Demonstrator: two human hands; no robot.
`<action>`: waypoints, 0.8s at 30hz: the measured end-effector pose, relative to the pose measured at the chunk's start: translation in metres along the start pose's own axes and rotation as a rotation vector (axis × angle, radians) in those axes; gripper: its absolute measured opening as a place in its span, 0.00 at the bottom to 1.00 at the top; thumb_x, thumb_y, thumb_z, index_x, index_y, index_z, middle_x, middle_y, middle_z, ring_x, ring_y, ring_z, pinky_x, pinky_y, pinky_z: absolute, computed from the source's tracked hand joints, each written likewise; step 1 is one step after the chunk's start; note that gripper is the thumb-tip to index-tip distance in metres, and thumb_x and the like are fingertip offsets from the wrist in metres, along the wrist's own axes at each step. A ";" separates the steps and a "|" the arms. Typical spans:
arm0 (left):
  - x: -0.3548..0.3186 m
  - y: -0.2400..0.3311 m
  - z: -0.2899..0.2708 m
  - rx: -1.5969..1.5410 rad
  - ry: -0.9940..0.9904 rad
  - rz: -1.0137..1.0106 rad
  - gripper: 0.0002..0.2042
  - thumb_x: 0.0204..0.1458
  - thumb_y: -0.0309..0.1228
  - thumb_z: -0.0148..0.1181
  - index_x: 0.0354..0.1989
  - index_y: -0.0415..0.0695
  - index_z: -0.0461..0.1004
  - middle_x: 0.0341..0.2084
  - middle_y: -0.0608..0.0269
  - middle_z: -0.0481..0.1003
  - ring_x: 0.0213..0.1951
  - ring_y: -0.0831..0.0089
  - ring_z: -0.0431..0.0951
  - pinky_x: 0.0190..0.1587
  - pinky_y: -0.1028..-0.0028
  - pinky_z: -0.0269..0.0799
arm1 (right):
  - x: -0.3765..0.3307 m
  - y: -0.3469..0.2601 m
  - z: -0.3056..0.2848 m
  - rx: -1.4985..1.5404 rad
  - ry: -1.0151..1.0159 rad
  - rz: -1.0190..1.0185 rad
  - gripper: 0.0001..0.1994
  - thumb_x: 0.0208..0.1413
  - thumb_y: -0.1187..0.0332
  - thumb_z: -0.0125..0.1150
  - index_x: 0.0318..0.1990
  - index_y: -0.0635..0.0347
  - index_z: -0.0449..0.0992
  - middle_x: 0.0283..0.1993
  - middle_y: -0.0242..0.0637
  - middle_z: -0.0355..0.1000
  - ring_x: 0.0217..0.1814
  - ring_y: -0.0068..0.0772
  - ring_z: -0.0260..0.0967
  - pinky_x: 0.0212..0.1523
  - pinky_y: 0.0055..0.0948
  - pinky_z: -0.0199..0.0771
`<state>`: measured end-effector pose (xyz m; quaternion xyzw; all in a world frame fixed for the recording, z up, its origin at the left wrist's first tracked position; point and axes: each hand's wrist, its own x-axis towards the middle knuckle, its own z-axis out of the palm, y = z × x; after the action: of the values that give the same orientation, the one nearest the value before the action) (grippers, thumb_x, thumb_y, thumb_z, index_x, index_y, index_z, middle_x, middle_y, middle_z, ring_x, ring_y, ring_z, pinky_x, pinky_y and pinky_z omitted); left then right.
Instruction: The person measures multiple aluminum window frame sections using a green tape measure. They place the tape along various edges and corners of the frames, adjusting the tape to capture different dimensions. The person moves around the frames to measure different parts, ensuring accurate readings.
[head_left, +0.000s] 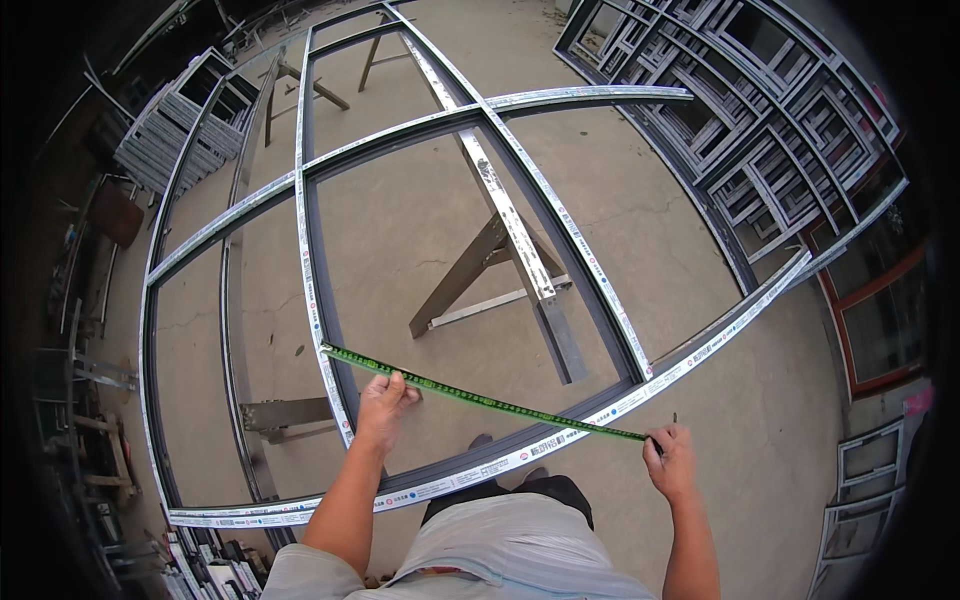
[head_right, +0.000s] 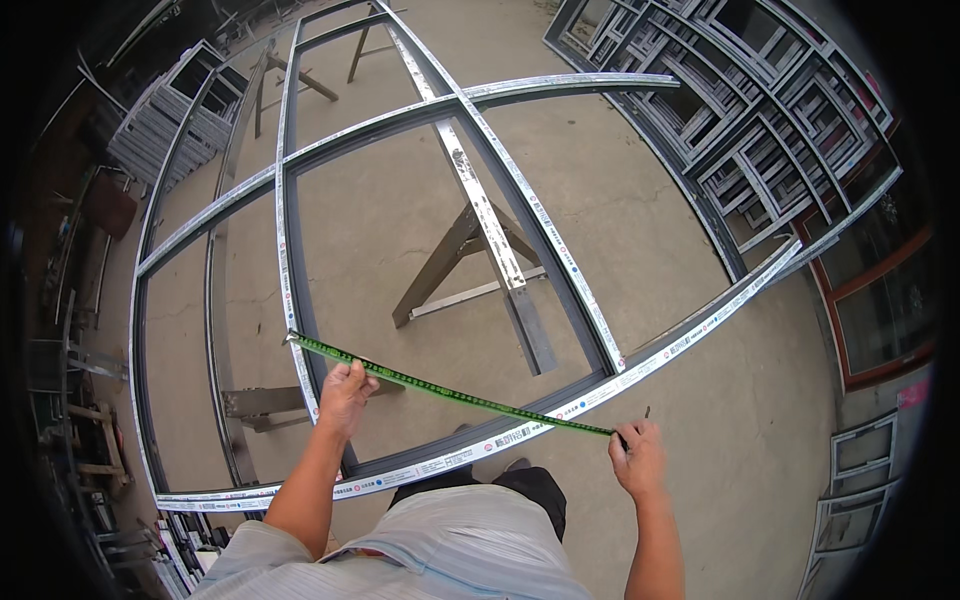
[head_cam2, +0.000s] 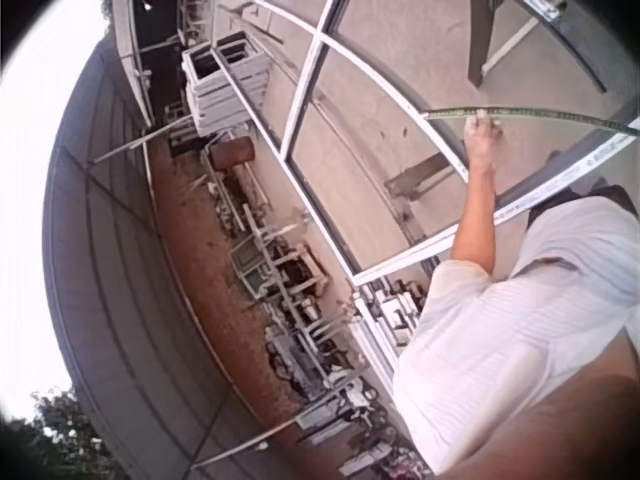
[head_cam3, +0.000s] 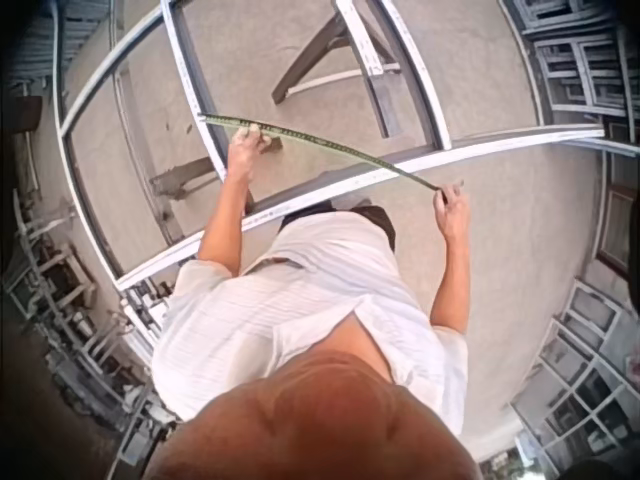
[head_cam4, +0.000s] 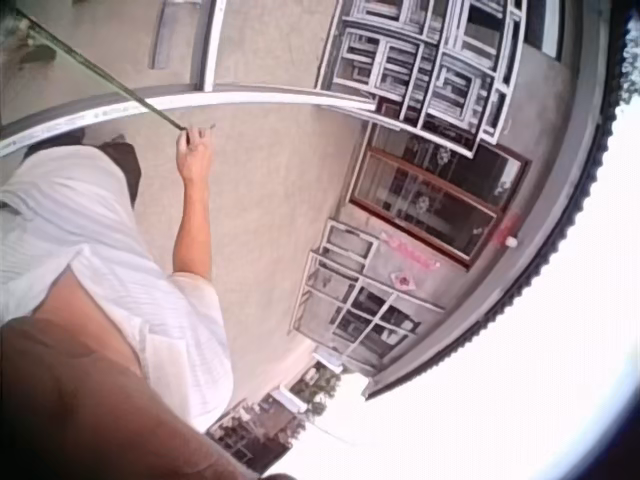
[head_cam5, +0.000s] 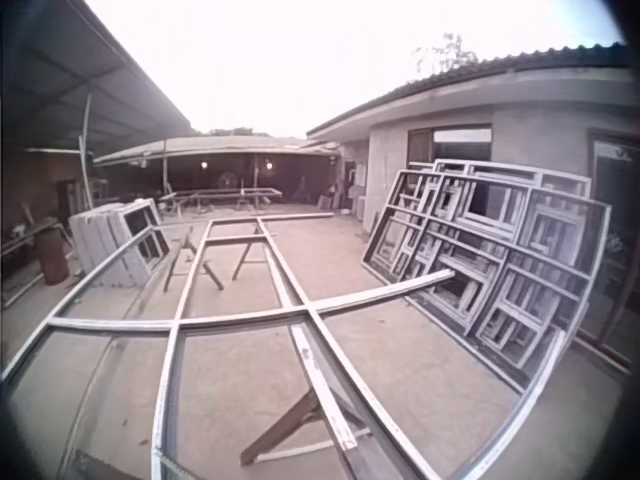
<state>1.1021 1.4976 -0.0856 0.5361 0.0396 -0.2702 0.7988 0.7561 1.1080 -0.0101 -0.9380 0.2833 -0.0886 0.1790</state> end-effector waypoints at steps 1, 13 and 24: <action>0.003 0.005 0.001 -0.014 0.015 0.017 0.10 0.71 0.39 0.65 0.46 0.46 0.77 0.36 0.68 0.81 0.38 0.76 0.80 0.49 0.70 0.80 | 0.012 0.009 -0.008 0.003 -0.004 -0.003 0.07 0.59 0.69 0.70 0.44 0.54 0.86 0.42 0.41 0.77 0.50 0.50 0.74 0.49 0.46 0.77; -0.074 -0.087 0.051 -0.217 0.413 0.051 0.08 0.70 0.38 0.67 0.41 0.50 0.77 0.31 0.68 0.81 0.37 0.75 0.83 0.48 0.68 0.83 | 0.140 0.129 -0.032 -0.007 -0.194 -0.337 0.06 0.58 0.69 0.71 0.42 0.55 0.86 0.42 0.39 0.77 0.49 0.47 0.76 0.48 0.45 0.79; -0.151 -0.155 0.107 -0.171 0.898 -0.110 0.08 0.70 0.40 0.66 0.43 0.52 0.76 0.31 0.69 0.81 0.30 0.78 0.80 0.35 0.73 0.82 | 0.181 0.178 -0.017 0.072 -0.414 -0.503 0.05 0.57 0.72 0.71 0.39 0.60 0.86 0.39 0.44 0.76 0.47 0.53 0.73 0.49 0.48 0.75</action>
<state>0.8759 1.4196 -0.1164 0.5294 0.4323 -0.0489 0.7284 0.8111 0.8630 -0.0512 -0.9698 -0.0027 0.0524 0.2383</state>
